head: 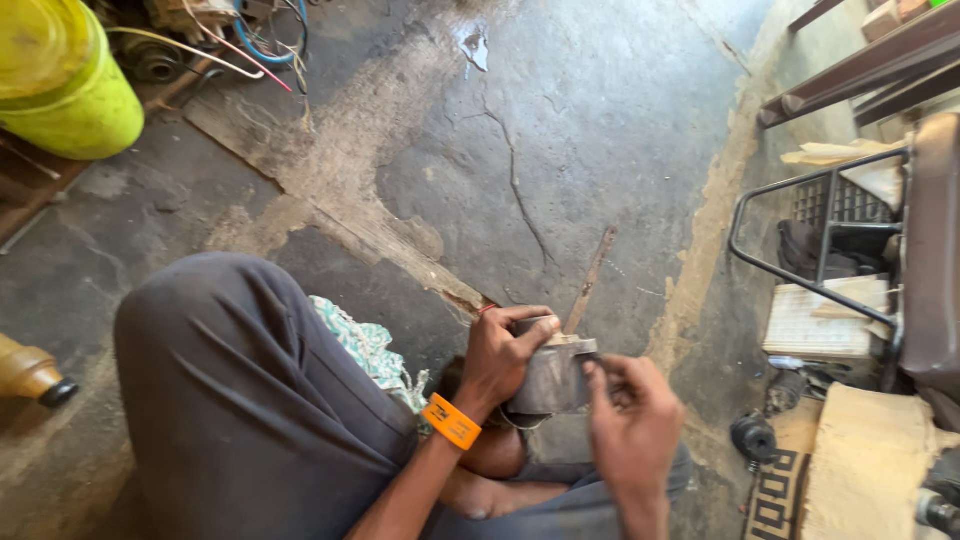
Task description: The person sits on the floor and uses a metal file to smooth the edges of a cylindrical metal part. They rotate the part to work on different sides and occasionally inspect the surface while filing.
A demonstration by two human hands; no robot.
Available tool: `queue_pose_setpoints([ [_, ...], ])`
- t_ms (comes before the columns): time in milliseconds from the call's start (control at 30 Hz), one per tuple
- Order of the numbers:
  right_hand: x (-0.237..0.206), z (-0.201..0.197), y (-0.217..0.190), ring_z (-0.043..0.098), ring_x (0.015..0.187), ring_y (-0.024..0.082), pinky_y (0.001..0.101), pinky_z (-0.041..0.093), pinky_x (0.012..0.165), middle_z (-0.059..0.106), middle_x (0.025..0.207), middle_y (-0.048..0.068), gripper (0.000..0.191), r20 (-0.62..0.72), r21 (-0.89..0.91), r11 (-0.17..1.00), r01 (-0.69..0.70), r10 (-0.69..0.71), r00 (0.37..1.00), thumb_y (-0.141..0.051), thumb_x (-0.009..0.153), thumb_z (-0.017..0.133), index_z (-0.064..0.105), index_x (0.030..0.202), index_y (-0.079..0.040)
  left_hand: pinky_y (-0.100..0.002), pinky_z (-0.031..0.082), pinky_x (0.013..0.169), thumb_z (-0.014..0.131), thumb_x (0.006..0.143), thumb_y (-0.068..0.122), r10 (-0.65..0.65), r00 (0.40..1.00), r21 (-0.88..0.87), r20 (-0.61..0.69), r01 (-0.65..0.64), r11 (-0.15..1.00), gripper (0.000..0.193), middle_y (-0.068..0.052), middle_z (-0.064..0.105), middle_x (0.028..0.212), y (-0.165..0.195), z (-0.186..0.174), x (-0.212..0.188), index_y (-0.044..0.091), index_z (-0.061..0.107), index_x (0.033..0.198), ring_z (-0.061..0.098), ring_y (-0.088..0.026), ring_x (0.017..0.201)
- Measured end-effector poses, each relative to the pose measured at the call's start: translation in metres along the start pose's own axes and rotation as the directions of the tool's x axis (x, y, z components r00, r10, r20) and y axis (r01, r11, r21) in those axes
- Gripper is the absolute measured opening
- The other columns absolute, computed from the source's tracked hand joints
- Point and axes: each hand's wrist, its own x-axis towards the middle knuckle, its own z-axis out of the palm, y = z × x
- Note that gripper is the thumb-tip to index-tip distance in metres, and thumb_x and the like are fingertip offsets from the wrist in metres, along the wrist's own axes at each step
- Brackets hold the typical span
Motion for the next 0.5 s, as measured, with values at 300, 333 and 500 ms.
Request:
queue_pose_setpoints([
  [300, 0.0033, -0.0079, -0.0081, 0.064, 0.066, 0.015, 0.0288, 0.049, 0.061, 0.067, 0.079, 0.009, 0.014, 0.037, -0.004, 0.999, 0.051, -0.05, 0.998, -0.008, 0.086, 0.076, 0.073, 0.097, 0.0, -0.027, 0.053, 0.063, 0.073, 0.083, 0.032, 0.006, 1.0, 0.034, 0.007, -0.006, 0.999, 0.037, -0.012, 0.079, 0.076, 0.0, -0.0017, 0.0024, -0.002, 0.08, 0.097, 0.069, -0.012, 0.067],
  [333, 0.003, -0.0079, -0.0081, 0.063, 0.066, 0.015, 0.0295, 0.049, 0.061, 0.067, 0.079, 0.01, 0.014, 0.032, -0.044, 0.998, 0.042, -0.04, 0.999, -0.007, 0.087, 0.077, 0.074, 0.098, 0.001, -0.028, 0.053, 0.063, 0.073, 0.083, 0.032, -0.002, 1.0, 0.058, -0.002, 0.002, 0.998, 0.038, -0.012, 0.079, 0.077, 0.0002, -0.0008, 0.0017, -0.001, 0.08, 0.099, 0.069, -0.012, 0.066],
  [500, 0.0014, -0.0054, -0.0016, 0.064, 0.065, 0.015, 0.0291, 0.05, 0.061, 0.067, 0.077, 0.009, 0.012, 0.04, 0.041, 0.999, 0.004, -0.006, 0.999, -0.007, 0.087, 0.076, 0.074, 0.096, 0.001, -0.027, 0.055, 0.067, 0.073, 0.084, 0.032, 0.008, 1.0, 0.016, 0.017, -0.008, 1.0, 0.038, -0.011, 0.08, 0.081, 0.0015, -0.0021, -0.0007, -0.002, 0.08, 0.098, 0.073, -0.013, 0.072],
])
